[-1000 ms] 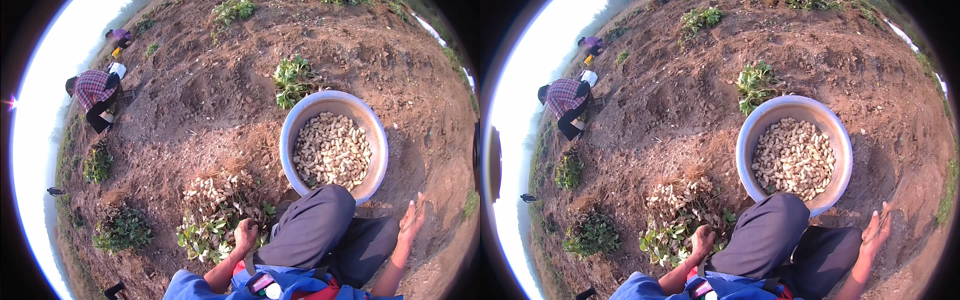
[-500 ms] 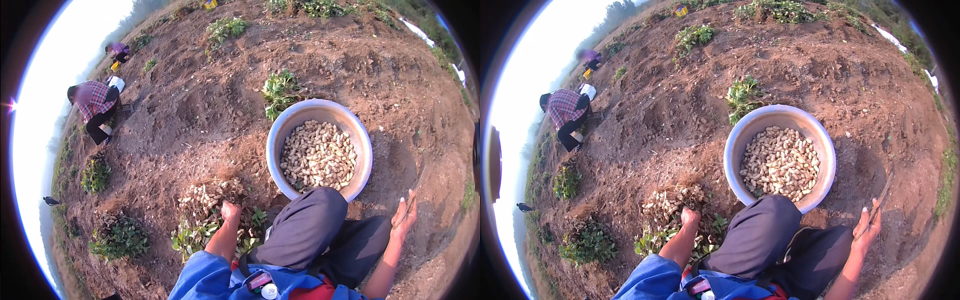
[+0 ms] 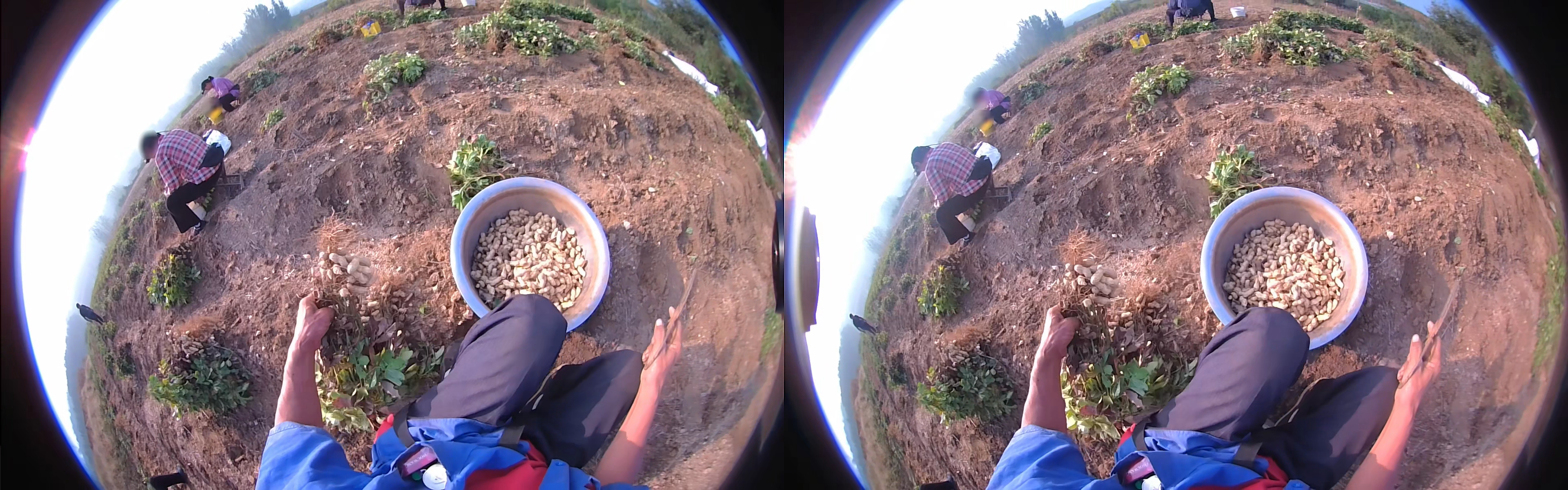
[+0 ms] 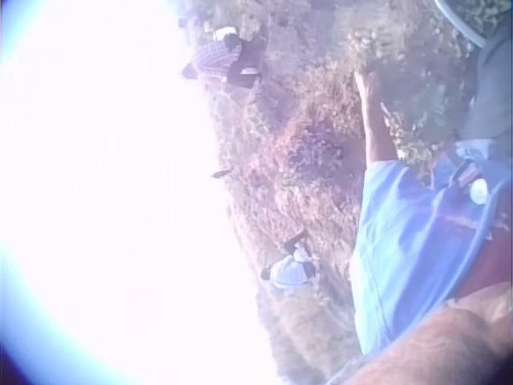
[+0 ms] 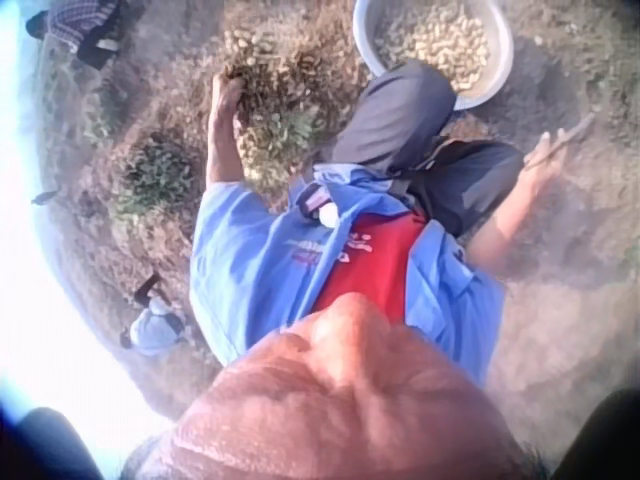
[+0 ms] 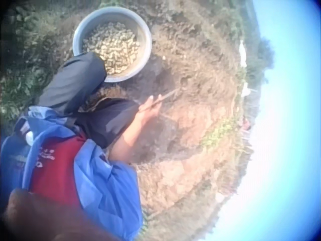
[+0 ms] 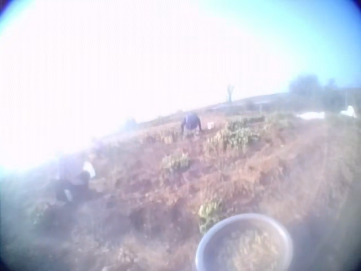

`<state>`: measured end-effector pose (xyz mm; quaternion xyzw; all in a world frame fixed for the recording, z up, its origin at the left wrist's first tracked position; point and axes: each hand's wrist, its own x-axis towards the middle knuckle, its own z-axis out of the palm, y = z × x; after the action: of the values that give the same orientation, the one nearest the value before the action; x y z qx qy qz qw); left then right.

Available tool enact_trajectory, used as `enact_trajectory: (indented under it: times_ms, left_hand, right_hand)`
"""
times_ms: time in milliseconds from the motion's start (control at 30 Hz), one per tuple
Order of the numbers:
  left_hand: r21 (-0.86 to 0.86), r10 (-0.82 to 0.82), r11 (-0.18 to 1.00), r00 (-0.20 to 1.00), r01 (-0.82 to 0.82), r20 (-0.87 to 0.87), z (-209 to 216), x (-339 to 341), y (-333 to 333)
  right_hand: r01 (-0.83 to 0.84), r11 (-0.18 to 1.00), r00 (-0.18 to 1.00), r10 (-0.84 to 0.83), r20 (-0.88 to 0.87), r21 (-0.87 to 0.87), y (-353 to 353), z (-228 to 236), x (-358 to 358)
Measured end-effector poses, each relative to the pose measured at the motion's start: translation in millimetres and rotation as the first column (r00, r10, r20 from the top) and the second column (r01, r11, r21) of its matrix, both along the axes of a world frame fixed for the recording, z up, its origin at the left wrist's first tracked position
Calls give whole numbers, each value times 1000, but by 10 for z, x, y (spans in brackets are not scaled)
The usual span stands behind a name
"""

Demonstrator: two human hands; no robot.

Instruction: The person sits in a field and removes peanut pods from uprooted peanut plants by hand, placing the pods into a white bowl. The person repeatedly picks up plants, strips the pods, and discards the stems.

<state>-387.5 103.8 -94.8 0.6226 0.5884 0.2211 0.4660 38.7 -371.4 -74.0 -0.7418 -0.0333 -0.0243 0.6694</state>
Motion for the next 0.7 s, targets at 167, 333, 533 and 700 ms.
enact_trajectory:
  times_ms: [167, 333, 533, 700]
  left_hand:
    - [201, -163, 970, 977, 134, 140, 705, -7, 82]
    - [506, -145, 810, 937, 297, -318, 1273, 303, 362]
    - [457, -229, 732, 815, 505, -532, 748, 631, 1163]
    - [115, -327, 908, 851, 404, -410, -292, 871, 1352]
  right_hand:
    - [11, 999, 999, -10, 42, -38, 25, -74, 83]
    - [-13, 1000, 998, 14, 69, -18, 202, 31, 3]
    - [-41, 997, 999, 40, 21, 66, 400, -82, 20]
    - [11, 996, 997, -5, -72, 85, 576, 6, 36]
